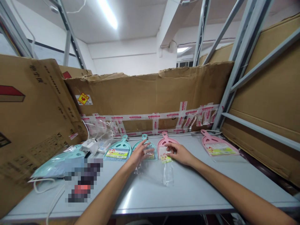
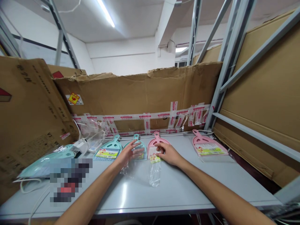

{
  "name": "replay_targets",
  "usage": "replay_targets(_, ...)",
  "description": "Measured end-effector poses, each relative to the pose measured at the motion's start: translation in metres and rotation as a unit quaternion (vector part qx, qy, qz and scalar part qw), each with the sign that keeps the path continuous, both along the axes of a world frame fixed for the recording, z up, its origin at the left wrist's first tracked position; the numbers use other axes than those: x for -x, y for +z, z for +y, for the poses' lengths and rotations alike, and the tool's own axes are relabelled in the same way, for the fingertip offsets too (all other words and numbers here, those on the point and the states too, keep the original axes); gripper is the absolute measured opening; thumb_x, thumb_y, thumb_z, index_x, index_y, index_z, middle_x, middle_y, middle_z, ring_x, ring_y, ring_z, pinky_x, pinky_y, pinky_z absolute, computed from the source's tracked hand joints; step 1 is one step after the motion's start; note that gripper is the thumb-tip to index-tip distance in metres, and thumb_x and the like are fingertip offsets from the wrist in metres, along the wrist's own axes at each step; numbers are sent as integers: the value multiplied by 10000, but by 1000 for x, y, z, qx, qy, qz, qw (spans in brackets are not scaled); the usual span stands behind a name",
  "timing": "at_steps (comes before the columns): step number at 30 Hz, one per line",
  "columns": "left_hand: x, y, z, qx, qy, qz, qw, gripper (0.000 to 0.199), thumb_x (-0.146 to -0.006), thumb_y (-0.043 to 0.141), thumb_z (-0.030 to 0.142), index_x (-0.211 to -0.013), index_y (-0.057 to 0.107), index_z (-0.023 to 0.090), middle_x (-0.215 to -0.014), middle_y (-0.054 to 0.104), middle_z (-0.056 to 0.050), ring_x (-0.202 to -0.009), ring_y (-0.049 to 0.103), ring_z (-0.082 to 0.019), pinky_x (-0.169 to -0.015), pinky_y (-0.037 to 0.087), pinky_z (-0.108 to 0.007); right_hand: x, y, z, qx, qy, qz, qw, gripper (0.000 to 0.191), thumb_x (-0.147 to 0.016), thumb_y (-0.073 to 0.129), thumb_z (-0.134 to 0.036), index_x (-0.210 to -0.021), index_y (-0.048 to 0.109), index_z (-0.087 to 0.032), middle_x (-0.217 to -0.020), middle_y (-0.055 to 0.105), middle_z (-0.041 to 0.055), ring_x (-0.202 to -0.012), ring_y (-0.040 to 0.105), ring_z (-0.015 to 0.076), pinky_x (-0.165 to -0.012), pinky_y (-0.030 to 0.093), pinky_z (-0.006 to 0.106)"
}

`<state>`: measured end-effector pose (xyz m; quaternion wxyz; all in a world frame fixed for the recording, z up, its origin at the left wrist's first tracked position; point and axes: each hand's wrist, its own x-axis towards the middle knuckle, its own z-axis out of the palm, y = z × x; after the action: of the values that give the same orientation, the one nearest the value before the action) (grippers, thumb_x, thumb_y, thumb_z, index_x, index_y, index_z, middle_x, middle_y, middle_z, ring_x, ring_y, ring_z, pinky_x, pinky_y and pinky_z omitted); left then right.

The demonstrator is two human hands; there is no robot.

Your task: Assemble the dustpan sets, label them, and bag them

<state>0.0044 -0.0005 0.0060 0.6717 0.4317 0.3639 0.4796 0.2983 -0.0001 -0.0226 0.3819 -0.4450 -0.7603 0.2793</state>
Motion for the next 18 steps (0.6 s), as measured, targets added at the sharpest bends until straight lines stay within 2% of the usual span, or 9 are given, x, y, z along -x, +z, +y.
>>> replay_targets(3,3,7,-7,29,-51,19,998,1014,-882,896,481,-1723,350,330,-1621,577,-225,-1023,838,-312,-852,693,-438,1,-2,1,-17,-7,-10,1000,394,-867,793,-322,-1248,787,-220,-1008,772,37,-774,643,188,-764,540,331)
replay_targets(6,8,12,-15,15,-105,60,993,1275,-794,985,325,-1776,176,406,-1542,648,-207,-986,846,-315,-865,683,-461,1,-5,3,-29,-24,-21,999,360,-860,813,-337,-1201,798,-223,-947,752,24,-741,631,189,-738,527,333)
replay_targets(9,11,13,-19,-22,-111,76,991,1387,-749,999,207,-1790,105,407,-1471,696,-208,-984,846,-302,-866,662,-432,2,-4,3,-34,-29,-23,999,346,-878,791,-355,-1198,801,-223,-936,752,31,-753,644,202,-738,534,342)
replay_targets(13,15,13,-13,-46,-67,82,993,1345,-747,987,183,-1784,153,378,-1415,740,-203,-914,835,-245,-799,635,-343,1,0,0,-41,-46,-1,998,314,-957,705,-424,-1176,804,-223,-1027,795,72,-858,695,238,-806,567,380)
replay_targets(18,26,19,3,-37,57,71,995,1229,-704,967,134,-1719,302,330,-1326,789,-156,-816,803,-184,-672,600,-255,2,5,-3,-21,-51,40,998,384,-996,660,-459,-1273,757,-212,-1016,785,66,-876,718,233,-826,591,376)
